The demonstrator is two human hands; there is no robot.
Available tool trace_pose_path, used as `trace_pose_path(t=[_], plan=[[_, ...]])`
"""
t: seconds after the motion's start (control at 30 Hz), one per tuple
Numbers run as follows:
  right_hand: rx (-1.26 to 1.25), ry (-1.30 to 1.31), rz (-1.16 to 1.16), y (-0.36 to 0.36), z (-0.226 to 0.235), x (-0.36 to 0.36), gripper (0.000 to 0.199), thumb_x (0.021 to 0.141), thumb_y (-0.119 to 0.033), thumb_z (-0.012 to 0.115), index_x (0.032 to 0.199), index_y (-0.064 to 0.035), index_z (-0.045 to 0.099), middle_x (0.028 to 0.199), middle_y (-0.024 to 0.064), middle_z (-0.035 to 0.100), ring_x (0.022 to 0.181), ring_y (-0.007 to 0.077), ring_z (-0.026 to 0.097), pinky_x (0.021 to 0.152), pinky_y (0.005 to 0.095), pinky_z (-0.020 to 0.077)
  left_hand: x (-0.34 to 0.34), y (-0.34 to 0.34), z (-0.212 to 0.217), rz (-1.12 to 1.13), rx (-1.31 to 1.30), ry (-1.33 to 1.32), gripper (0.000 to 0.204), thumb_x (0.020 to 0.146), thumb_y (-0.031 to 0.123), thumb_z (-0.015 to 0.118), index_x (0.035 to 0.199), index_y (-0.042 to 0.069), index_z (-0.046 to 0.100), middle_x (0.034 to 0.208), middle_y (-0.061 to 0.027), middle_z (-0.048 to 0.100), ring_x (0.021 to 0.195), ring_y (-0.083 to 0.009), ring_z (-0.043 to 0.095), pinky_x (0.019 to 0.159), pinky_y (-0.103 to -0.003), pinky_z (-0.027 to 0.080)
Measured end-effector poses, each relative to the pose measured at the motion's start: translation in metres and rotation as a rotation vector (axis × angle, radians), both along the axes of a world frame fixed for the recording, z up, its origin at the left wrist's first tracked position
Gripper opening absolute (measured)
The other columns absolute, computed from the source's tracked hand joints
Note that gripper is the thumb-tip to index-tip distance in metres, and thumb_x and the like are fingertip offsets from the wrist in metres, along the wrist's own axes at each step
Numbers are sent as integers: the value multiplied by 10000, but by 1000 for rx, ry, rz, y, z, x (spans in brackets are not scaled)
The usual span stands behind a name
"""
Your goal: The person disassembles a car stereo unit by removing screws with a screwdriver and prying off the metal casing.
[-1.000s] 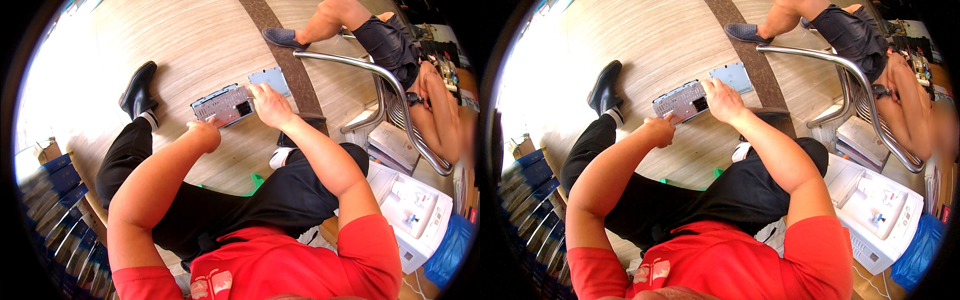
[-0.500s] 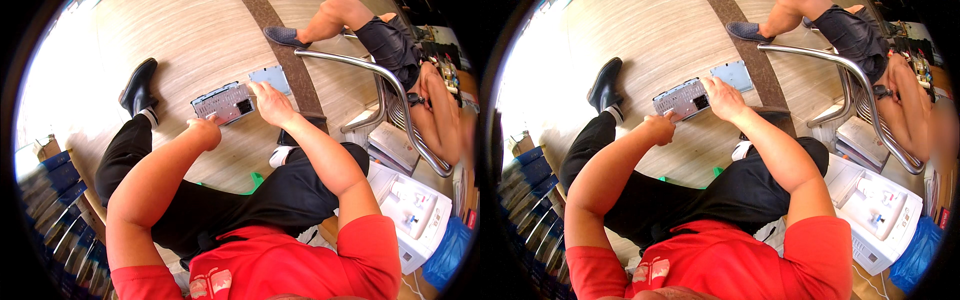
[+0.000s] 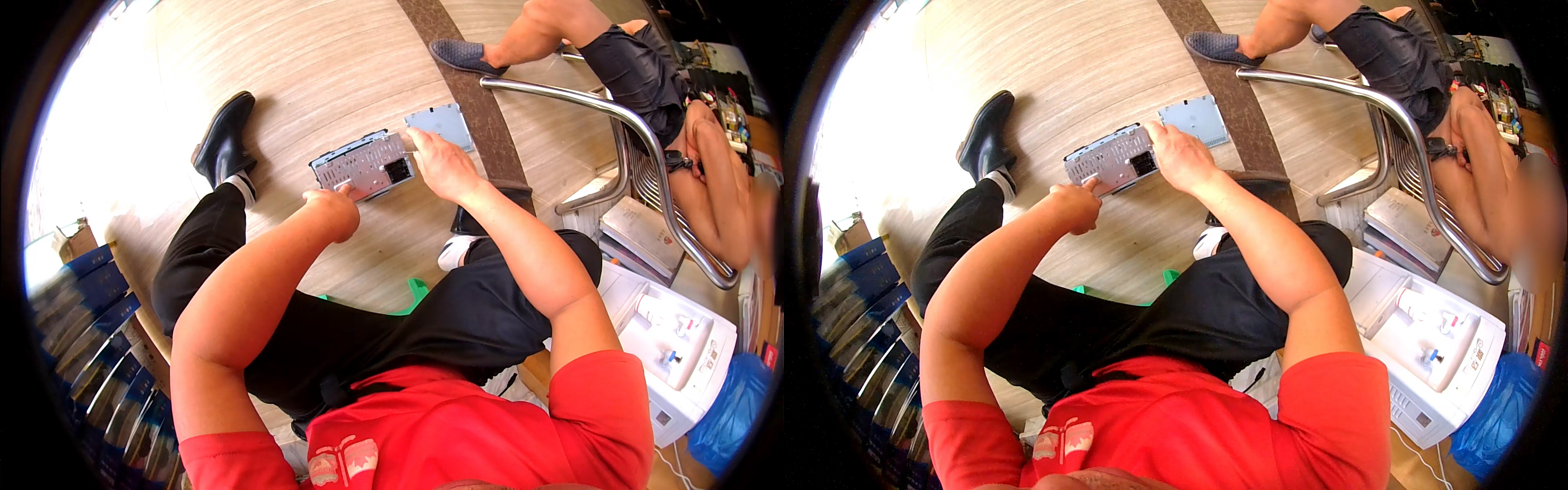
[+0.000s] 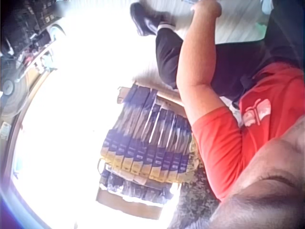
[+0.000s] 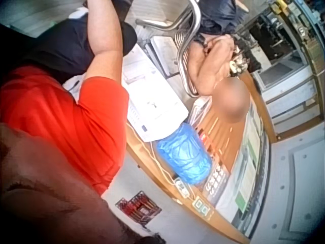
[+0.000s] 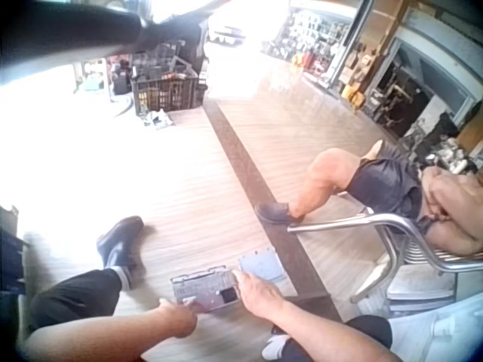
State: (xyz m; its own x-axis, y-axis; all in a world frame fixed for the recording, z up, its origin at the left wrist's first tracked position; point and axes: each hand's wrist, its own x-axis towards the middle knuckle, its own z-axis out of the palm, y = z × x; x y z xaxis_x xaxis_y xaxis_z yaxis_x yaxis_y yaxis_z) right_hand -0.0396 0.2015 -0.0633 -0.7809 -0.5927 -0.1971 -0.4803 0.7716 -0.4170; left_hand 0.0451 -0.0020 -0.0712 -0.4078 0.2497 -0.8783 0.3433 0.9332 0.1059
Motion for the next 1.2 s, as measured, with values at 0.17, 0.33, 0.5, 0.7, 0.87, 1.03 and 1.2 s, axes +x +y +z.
trace_pose_path(t=[0.17, 0.33, 0.5, 0.7, 0.87, 1.03, 1.2], plan=[[6, -31, -3, -2, 9, 0, 424, 882, -67, 542, 1297, -49, 451, 1131, 229, 596, 1012, 415, 592, 862, 465, 494, 0, -3, 1, -7, 17, 2, 490, 863, 366, 662, 1297, 155, 578, 1585, -83, 177, 1212, -312, 550, 898, -476, 500], [-16, -39, -10, 2, 2, -2, 421, 882, -63, 538, 1292, -35, 450, 1161, 230, 590, 1047, 410, 583, 891, 454, 486, 1, -2, 1, -12, 29, 30, 477, 856, 360, 669, 1277, 148, 594, 1558, -83, 233, 1196, -309, 560, 891, -475, 504], [-2, -64, -39, -2, 8, -2, 405, 886, -63, 535, 1281, -24, 455, 1174, 237, 587, 1064, 403, 577, 899, 452, 483, 1, -2, 0, 11, 24, 18, 469, 855, 356, 676, 1267, 143, 601, 1554, -77, 238, 1202, -309, 554, 889, -473, 504], [-44, -81, -23, 0, 4, -3, 419, 876, -56, 537, 1285, -22, 451, 1195, 235, 577, 1089, 401, 565, 916, 453, 472, 2, -1, 0, 13, 24, 20, 475, 861, 368, 674, 1275, 149, 594, 1557, -69, 234, 1214, -310, 543, 900, -480, 496], [-29, -69, -26, -3, 10, -1, 410, 879, -63, 539, 1278, -22, 454, 1184, 235, 585, 1077, 399, 572, 906, 452, 476, 2, -3, -1, 6, 15, 16, 488, 862, 371, 671, 1290, 155, 581, 1567, -66, 215, 1221, -305, 538, 903, -483, 493], [-69, -82, 0, 1, 3, -3, 421, 874, -62, 546, 1284, -25, 457, 1193, 225, 582, 1081, 391, 573, 904, 447, 478, 2, -1, -1, 3, 13, 32, 491, 861, 372, 670, 1296, 163, 577, 1569, -65, 212, 1222, -300, 537, 905, -483, 492], [-21, -76, -34, -2, 5, -4, 416, 874, -58, 544, 1279, -21, 459, 1195, 217, 585, 1081, 382, 577, 906, 443, 478, 3, -3, -1, 29, 27, 29, 489, 859, 376, 672, 1288, 160, 582, 1553, -64, 241, 1216, -301, 541, 902, -485, 493]])
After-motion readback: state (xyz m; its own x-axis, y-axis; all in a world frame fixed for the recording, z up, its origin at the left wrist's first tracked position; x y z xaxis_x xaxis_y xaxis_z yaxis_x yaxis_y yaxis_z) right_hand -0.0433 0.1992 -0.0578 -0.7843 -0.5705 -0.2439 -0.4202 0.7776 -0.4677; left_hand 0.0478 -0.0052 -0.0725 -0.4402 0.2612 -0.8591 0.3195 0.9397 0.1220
